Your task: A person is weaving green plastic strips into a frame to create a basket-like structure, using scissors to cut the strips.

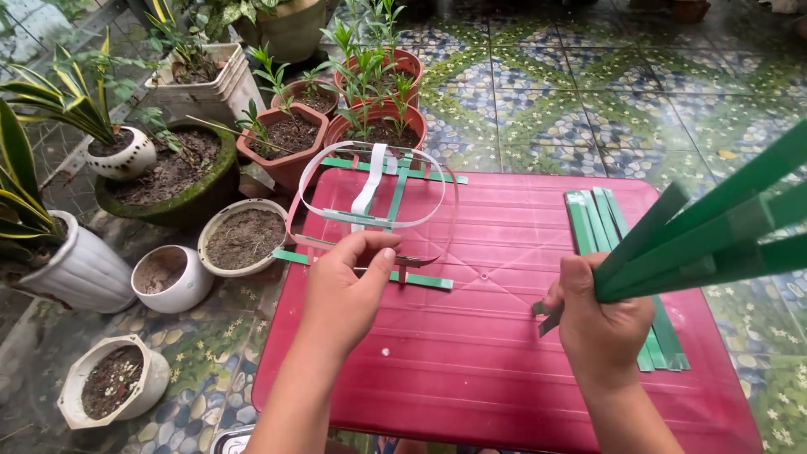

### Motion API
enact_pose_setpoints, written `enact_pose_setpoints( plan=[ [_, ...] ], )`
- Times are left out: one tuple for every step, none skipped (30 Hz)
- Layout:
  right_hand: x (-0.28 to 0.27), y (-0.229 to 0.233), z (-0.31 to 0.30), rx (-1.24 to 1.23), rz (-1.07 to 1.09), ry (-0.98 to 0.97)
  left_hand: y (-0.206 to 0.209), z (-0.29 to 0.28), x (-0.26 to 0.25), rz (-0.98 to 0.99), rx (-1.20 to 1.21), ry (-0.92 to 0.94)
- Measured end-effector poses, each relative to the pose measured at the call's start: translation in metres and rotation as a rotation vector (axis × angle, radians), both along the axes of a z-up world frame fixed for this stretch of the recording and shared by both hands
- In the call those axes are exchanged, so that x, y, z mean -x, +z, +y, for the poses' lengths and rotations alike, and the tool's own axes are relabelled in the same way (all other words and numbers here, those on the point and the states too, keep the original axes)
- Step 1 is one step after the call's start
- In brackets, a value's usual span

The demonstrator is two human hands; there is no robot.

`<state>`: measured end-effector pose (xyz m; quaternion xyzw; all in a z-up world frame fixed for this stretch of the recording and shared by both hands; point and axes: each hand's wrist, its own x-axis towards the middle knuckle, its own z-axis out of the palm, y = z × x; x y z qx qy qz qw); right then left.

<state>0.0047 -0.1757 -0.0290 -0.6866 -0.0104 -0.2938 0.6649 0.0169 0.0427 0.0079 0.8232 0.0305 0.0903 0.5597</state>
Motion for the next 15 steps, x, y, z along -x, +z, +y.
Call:
enact_pose_setpoints(
  plan=[
    [0.002,0.000,0.002,0.005,0.001,0.001,0.003,-0.002,0.002,0.047,-0.001,-0.014],
    [0.000,-0.009,0.001,0.009,0.005,0.003,0.001,-0.001,0.001,0.051,0.003,-0.012],
    [-0.002,-0.017,0.000,0.029,0.067,-0.004,0.000,0.000,0.001,0.063,-0.031,-0.021],
    [-0.005,-0.024,0.001,0.046,0.129,-0.008,0.000,0.002,0.001,0.074,-0.068,-0.028],
    [-0.005,-0.024,0.001,0.048,0.132,-0.004,0.012,0.003,0.005,0.078,-0.067,-0.024],
    [-0.005,-0.023,0.001,0.181,0.248,-0.060,0.024,0.003,0.008,0.234,-0.134,-0.067],
    [-0.006,-0.023,0.000,0.315,0.362,-0.116,0.036,0.003,0.012,0.391,-0.200,-0.110],
    [-0.008,-0.018,-0.001,0.315,0.362,-0.112,0.039,0.007,0.013,0.392,-0.199,-0.107],
    [-0.010,-0.014,-0.002,0.432,0.517,-0.150,0.042,0.011,0.013,0.486,-0.315,-0.134],
    [-0.012,-0.009,-0.004,0.548,0.670,-0.190,0.045,0.014,0.014,0.578,-0.430,-0.161],
    [-0.015,-0.004,-0.005,0.550,0.669,-0.189,0.046,0.020,0.013,0.578,-0.428,-0.159],
    [-0.017,0.000,-0.005,0.643,0.823,-0.143,0.046,0.027,0.012,0.671,-0.535,-0.078],
    [-0.019,0.004,-0.006,0.734,0.977,-0.096,0.046,0.033,0.011,0.761,-0.641,0.007],
    [-0.019,-0.003,-0.010,0.734,0.978,-0.094,0.043,0.037,0.009,0.763,-0.642,0.008],
    [-0.020,-0.010,-0.014,0.843,1.039,-0.093,0.040,0.040,0.006,0.735,-0.620,0.101]
  ],
)
